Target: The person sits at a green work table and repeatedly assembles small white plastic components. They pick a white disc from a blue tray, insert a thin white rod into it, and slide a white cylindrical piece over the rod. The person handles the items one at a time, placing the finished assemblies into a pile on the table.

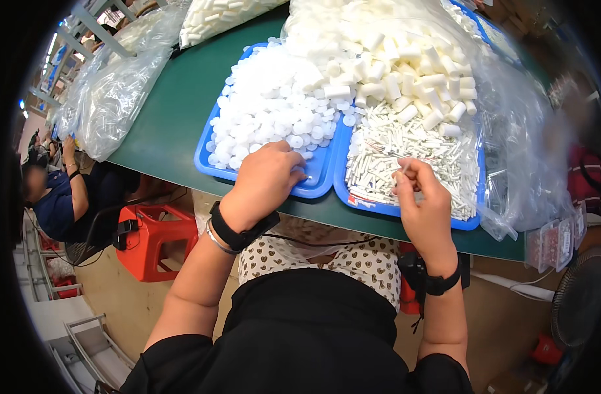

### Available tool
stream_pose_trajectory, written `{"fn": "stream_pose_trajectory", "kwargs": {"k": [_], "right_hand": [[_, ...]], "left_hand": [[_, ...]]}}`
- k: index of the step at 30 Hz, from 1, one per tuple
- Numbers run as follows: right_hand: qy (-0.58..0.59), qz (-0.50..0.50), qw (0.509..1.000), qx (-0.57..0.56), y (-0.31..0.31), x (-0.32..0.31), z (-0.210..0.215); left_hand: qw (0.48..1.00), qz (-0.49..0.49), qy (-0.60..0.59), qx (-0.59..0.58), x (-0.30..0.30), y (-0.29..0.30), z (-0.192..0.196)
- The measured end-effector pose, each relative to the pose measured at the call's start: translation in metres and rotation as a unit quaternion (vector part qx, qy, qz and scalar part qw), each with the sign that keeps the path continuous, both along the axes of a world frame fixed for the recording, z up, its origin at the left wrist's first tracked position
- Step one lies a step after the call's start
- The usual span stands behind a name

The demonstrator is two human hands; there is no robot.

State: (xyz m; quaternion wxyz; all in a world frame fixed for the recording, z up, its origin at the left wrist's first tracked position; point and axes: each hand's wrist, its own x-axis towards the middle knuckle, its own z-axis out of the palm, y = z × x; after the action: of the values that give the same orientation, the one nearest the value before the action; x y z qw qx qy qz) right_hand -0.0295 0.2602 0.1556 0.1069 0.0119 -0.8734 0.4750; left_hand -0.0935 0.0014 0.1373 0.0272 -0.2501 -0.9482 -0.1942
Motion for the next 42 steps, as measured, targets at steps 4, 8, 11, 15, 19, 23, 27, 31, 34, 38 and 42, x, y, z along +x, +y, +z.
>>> {"fn": "stream_pose_trajectory", "kwargs": {"k": [4, 8, 11, 15, 19, 23, 27, 31, 34, 38, 42], "right_hand": [[-0.006, -0.002, 0.975, -0.221, 0.0, 0.003, 0.002], [-0.044, 0.037, 0.915, -0.4, -0.003, 0.01, -0.002], [-0.066, 0.075, 0.878, -0.469, -0.015, 0.021, 0.0], [-0.084, 0.093, 0.876, -0.467, -0.03, 0.031, 0.001], [-0.087, 0.07, 0.902, -0.417, -0.033, 0.033, -0.003], [-0.062, 0.062, 0.916, -0.391, -0.032, 0.035, -0.001], [-0.047, 0.084, 0.923, -0.373, -0.033, 0.037, 0.001], [-0.045, 0.071, 0.942, -0.324, -0.036, 0.037, -0.001], [-0.037, 0.069, 0.951, -0.299, -0.037, 0.037, 0.0], [-0.019, 0.077, 0.962, -0.262, -0.036, 0.039, 0.0], [0.015, 0.087, 0.969, -0.233, -0.04, 0.04, 0.001]], "left_hand": [[0.998, -0.013, 0.022, 0.06, -0.001, -0.001, 0.002], [0.96, 0.02, -0.073, 0.27, 0.011, 0.004, 0.01], [0.71, 0.023, -0.421, 0.564, 0.037, 0.015, 0.013], [0.45, 0.013, -0.59, 0.671, 0.059, 0.024, -0.009], [0.388, 0.019, -0.606, 0.694, 0.065, 0.027, -0.008], [0.365, 0.004, -0.603, 0.709, 0.068, 0.026, -0.016], [0.424, 0.043, -0.572, 0.701, 0.075, 0.029, -0.019], [0.398, 0.068, -0.571, 0.715, 0.076, 0.033, -0.005], [0.419, 0.074, -0.562, 0.71, 0.076, 0.032, -0.005], [0.441, 0.077, -0.548, 0.707, 0.076, 0.032, -0.006], [0.467, 0.075, -0.538, 0.697, 0.078, 0.033, -0.007]]}}
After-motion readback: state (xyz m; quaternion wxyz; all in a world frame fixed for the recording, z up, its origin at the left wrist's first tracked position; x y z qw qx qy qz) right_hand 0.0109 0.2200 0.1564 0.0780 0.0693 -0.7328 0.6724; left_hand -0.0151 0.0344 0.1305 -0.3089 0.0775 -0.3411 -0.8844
